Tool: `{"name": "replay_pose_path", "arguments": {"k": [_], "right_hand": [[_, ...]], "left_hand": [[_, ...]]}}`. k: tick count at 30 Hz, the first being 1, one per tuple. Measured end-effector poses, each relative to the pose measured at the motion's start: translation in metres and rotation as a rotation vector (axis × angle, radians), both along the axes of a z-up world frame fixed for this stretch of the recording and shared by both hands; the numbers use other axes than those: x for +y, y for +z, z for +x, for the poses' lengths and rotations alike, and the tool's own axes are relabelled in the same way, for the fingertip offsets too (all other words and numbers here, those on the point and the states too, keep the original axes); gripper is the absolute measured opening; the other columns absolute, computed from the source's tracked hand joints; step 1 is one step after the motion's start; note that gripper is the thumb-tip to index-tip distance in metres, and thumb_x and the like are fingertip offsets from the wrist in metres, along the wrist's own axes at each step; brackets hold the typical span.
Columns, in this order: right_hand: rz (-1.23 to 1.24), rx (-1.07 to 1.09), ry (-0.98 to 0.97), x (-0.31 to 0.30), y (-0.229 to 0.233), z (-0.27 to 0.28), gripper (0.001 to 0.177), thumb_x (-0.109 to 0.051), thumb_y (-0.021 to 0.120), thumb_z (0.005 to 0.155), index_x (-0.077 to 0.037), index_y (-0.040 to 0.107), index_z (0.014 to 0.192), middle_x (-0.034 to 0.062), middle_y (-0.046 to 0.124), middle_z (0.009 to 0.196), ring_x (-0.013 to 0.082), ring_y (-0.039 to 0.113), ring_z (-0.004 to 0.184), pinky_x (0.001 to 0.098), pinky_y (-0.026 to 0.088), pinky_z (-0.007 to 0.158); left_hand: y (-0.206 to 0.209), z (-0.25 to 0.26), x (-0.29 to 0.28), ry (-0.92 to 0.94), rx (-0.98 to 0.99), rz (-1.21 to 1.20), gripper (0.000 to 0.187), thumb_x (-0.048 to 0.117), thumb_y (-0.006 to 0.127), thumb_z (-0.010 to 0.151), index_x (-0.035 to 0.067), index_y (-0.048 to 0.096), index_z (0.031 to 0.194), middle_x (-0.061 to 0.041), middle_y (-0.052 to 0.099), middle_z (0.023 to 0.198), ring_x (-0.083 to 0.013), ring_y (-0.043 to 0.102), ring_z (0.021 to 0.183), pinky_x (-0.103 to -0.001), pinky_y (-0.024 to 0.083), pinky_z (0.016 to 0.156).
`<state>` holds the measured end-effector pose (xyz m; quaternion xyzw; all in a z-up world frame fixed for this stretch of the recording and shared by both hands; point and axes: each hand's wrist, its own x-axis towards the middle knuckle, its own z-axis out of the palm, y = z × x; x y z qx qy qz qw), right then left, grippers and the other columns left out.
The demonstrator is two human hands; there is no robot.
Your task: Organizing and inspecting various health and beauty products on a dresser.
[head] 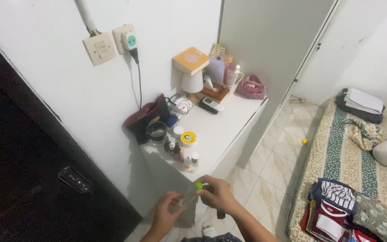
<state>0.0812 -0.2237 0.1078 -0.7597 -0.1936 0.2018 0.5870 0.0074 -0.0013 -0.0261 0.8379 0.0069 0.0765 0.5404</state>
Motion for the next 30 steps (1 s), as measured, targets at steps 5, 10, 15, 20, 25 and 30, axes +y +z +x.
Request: {"name": "replay_pose_path", "arguments": {"k": [5, 10, 15, 20, 25, 30], "right_hand": [[-0.063, -0.026, -0.017, -0.004, 0.003, 0.011, 0.020, -0.001, 0.075, 0.085, -0.004, 0.076, 0.105, 0.0050, 0.071, 0.067, 0.0091, 0.059, 0.053, 0.0236, 0.048, 0.049], [0.054, 0.122, -0.029, -0.010, 0.010, 0.028, 0.018, 0.005, 0.070, 0.089, 0.001, 0.074, 0.106, 0.0070, 0.064, 0.060, 0.0123, 0.054, 0.051, 0.0252, 0.043, 0.046], [0.099, -0.095, -0.008, -0.029, 0.000, 0.074, 0.020, 0.001, 0.067, 0.090, 0.000, 0.074, 0.109, 0.0097, 0.070, 0.065, 0.0152, 0.064, 0.048, 0.0254, 0.056, 0.042], [0.143, -0.186, -0.187, -0.058, 0.015, 0.120, 0.027, -0.016, 0.066, 0.092, -0.008, 0.071, 0.118, 0.0109, 0.073, 0.076, 0.0170, 0.069, 0.056, 0.0284, 0.059, 0.048], [-0.042, -0.353, -0.294, -0.049, 0.013, 0.177, 0.030, -0.022, 0.074, 0.091, -0.011, 0.072, 0.119, 0.0146, 0.075, 0.079, 0.0269, 0.071, 0.065, 0.0378, 0.055, 0.064], [-0.325, -0.438, -0.239, -0.016, 0.004, 0.232, 0.034, -0.027, 0.078, 0.090, -0.013, 0.073, 0.121, 0.0180, 0.078, 0.107, 0.0467, 0.071, 0.104, 0.0580, 0.053, 0.092]], "left_hand": [[0.006, 0.009, -0.002, -0.034, -0.041, 0.021, 0.042, 0.005, 0.082, 0.077, 0.013, 0.068, 0.117, 0.000, 0.068, 0.112, -0.0139, 0.067, 0.097, -0.031, 0.055, 0.085], [0.006, 0.024, -0.006, -0.028, -0.177, 0.003, 0.044, 0.002, 0.085, 0.072, 0.010, 0.071, 0.113, -0.001, 0.069, 0.111, -0.0136, 0.066, 0.092, -0.027, 0.056, 0.082], [0.000, 0.041, 0.019, -0.116, -0.056, -0.269, 0.041, 0.001, 0.083, 0.078, 0.010, 0.073, 0.117, -0.001, 0.067, 0.117, -0.0156, 0.063, 0.102, -0.032, 0.051, 0.093], [0.192, 0.021, 0.039, -0.513, -0.163, -0.388, 0.038, 0.044, 0.071, 0.088, 0.006, 0.065, 0.093, -0.009, 0.057, 0.094, -0.0215, 0.052, 0.086, -0.038, 0.043, 0.074], [-0.098, 0.016, 0.140, -0.619, -0.236, -0.359, 0.060, 0.066, 0.069, 0.095, 0.007, 0.062, 0.084, -0.009, 0.056, 0.088, -0.0234, 0.051, 0.084, -0.040, 0.041, 0.073], [-0.224, -0.007, 0.139, -0.586, -0.231, -0.359, 0.059, 0.064, 0.069, 0.095, 0.007, 0.062, 0.085, -0.009, 0.057, 0.089, -0.0237, 0.052, 0.085, -0.040, 0.041, 0.073]]}}
